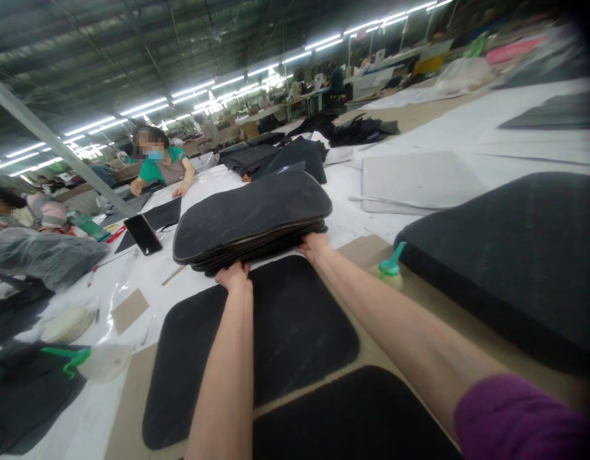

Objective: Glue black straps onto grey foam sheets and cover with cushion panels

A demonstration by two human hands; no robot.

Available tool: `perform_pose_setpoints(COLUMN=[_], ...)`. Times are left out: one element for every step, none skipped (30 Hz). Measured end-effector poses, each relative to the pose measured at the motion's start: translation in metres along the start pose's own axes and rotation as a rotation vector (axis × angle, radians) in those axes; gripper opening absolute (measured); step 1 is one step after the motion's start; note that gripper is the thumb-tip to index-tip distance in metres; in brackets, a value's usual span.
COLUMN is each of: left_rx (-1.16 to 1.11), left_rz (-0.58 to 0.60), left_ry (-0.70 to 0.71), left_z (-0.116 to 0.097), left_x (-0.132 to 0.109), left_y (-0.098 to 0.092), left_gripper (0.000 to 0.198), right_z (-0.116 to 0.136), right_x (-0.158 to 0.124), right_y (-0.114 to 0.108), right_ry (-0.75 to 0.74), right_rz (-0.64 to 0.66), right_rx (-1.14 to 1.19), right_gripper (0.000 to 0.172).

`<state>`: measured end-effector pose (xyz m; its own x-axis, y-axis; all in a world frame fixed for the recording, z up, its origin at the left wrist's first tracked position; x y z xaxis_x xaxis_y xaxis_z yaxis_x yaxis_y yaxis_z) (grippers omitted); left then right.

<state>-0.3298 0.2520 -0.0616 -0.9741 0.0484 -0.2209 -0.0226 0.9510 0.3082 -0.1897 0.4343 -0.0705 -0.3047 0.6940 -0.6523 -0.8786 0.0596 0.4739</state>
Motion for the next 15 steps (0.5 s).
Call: perform_pose_setpoints(left_rx=[0.005, 0.011, 0.017, 0.023, 0.029, 0.035, 0.041, 0.045, 0.048, 0.049, 0.049, 0.048, 0.046, 0.044, 0.042], left_rz=[-0.010, -0.017, -0.020, -0.021, -0.021, -0.020, -0.018, -0.016, -0.012, -0.008, -0.003, 0.003, 0.009, 0.015, 0.021], left_ry=[0.014, 0.024, 0.030, 0.035, 0.038, 0.040, 0.040, 0.038, 0.036, 0.033, 0.030, 0.028, 0.028, 0.027, 0.027], left_z=[0.000, 0.000, 0.000, -0.001, -0.001, -0.001, -0.001, -0.001, -0.001, -0.001, 0.000, 0.000, 0.001, 0.001, 0.002], left_x=[0.001, 0.001, 0.002, 0.002, 0.003, 0.004, 0.005, 0.006, 0.008, 0.010, 0.013, 0.015, 0.018, 0.021, 0.024], left_y=[0.001, 0.002, 0.002, 0.003, 0.003, 0.003, 0.004, 0.005, 0.006, 0.007, 0.009, 0.011, 0.013, 0.016, 0.018], left_gripper=[0.037, 0.037, 0.037, 0.037, 0.037, 0.037, 0.037, 0.037, 0.037, 0.037, 0.037, 0.037, 0.037, 0.036, 0.036], right_z=[0.000, -0.001, -0.001, -0.001, -0.001, -0.002, -0.002, -0.001, -0.001, 0.000, 0.000, 0.001, 0.003, 0.004, 0.005], right_x=[0.000, 0.000, 0.001, 0.001, 0.003, 0.004, 0.005, 0.006, 0.008, 0.009, 0.010, 0.012, 0.013, 0.015, 0.017], right_y=[0.000, 0.000, 0.001, 0.001, 0.001, 0.001, 0.002, 0.003, 0.004, 0.005, 0.007, 0.009, 0.011, 0.013, 0.016], right_ry=[-0.008, -0.016, -0.025, -0.033, -0.041, -0.048, -0.054, -0.059, -0.063, -0.066, -0.069, -0.071, -0.071, -0.072, -0.071], right_rz=[-0.006, -0.012, -0.017, -0.022, -0.026, -0.028, -0.028, -0.027, -0.025, -0.023, -0.022, -0.020, -0.018, -0.016, -0.014], right_rx=[0.001, 0.003, 0.007, 0.010, 0.013, 0.016, 0.018, 0.020, 0.022, 0.024, 0.026, 0.026, 0.026, 0.025, 0.024], right_gripper=[0.030, 0.030, 0.029, 0.028, 0.027, 0.025, 0.025, 0.025, 0.025, 0.026, 0.027, 0.029, 0.029, 0.030, 0.030])
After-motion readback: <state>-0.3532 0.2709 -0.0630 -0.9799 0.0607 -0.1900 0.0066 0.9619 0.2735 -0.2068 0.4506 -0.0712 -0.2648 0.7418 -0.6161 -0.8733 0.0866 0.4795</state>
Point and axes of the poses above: each hand's wrist, its own x-axis towards the middle knuckle, its own y-axis out of the palm, z = x × y, the point moved 3 cm from there along x, towards the middle knuckle, and after that the axes turned 9 degrees about y, right-handed, at the moved point
